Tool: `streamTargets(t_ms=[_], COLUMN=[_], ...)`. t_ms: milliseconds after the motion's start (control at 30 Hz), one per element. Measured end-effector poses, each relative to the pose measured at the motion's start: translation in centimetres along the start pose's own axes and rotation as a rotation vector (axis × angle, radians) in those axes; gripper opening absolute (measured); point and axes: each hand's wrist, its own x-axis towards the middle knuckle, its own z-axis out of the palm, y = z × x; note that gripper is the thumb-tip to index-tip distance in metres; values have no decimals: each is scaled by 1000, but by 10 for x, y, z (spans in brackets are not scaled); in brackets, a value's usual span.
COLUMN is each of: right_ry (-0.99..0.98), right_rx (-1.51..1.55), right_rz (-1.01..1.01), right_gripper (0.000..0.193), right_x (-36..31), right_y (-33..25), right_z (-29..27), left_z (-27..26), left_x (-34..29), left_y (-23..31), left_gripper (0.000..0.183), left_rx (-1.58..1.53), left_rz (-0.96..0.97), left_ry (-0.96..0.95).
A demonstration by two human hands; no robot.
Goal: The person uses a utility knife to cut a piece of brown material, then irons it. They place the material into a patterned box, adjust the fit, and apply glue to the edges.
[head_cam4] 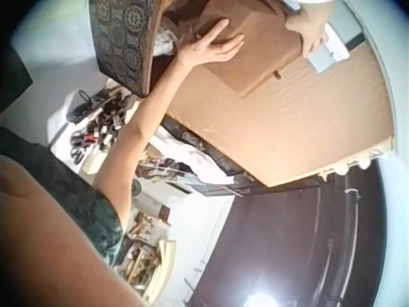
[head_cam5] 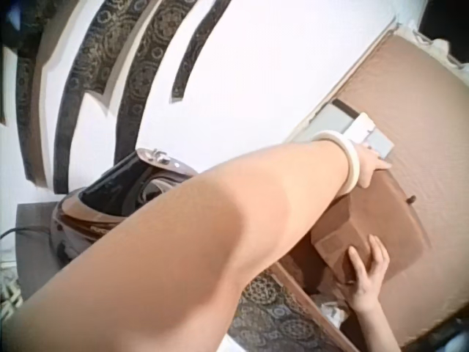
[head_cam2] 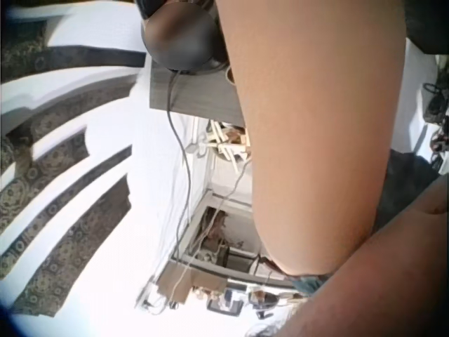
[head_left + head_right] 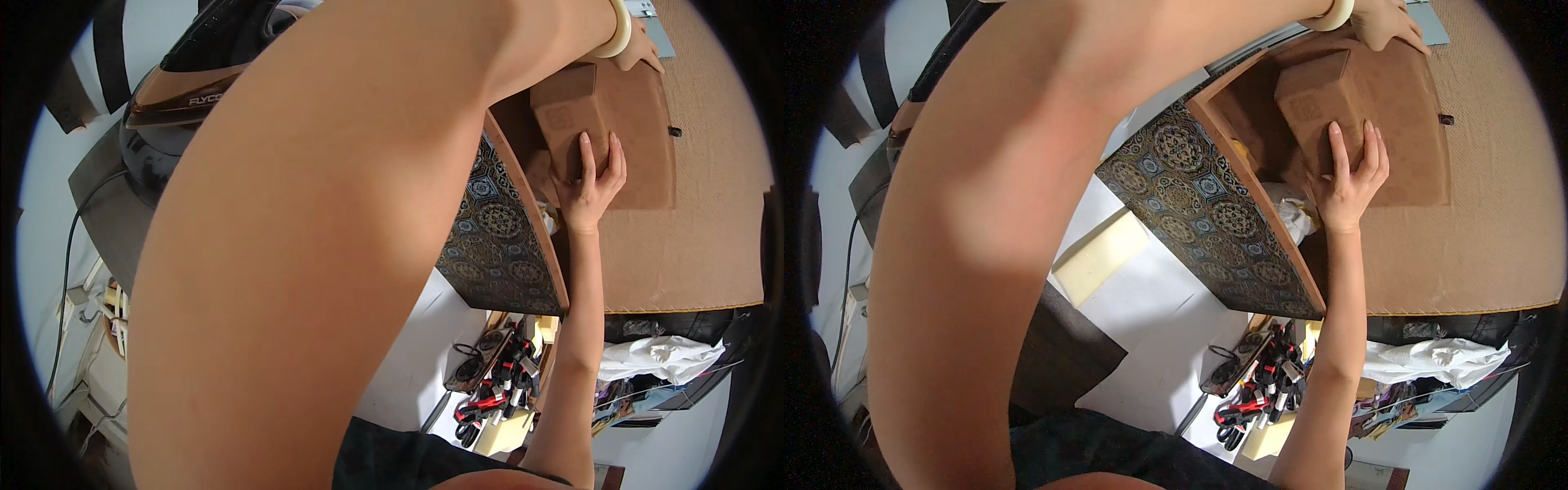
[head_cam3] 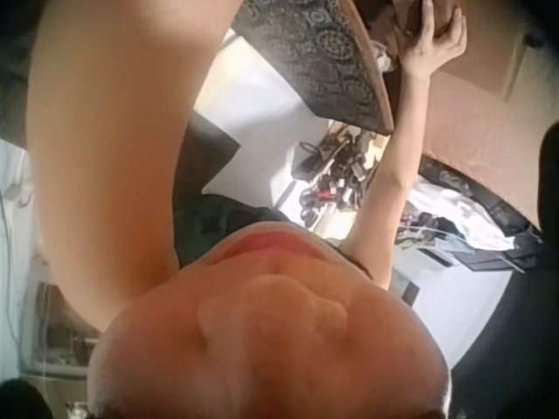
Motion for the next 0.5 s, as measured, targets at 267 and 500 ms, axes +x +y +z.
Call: streamTargets(t_ms=[267,500], right_ry=[9,-31], right_rx=[12,-124], right_rz=[39,2], right_gripper=[79,64], right_x=[-4,0], right_y=[4,-2], right_z=[-7,-10], left_z=[-66,-83], left_x=[-58,-89], left_y=[16,18], left_gripper=[91,133], left_rx=[-180,-202], left_rz=[124,123], left_ry=[-120,-133])
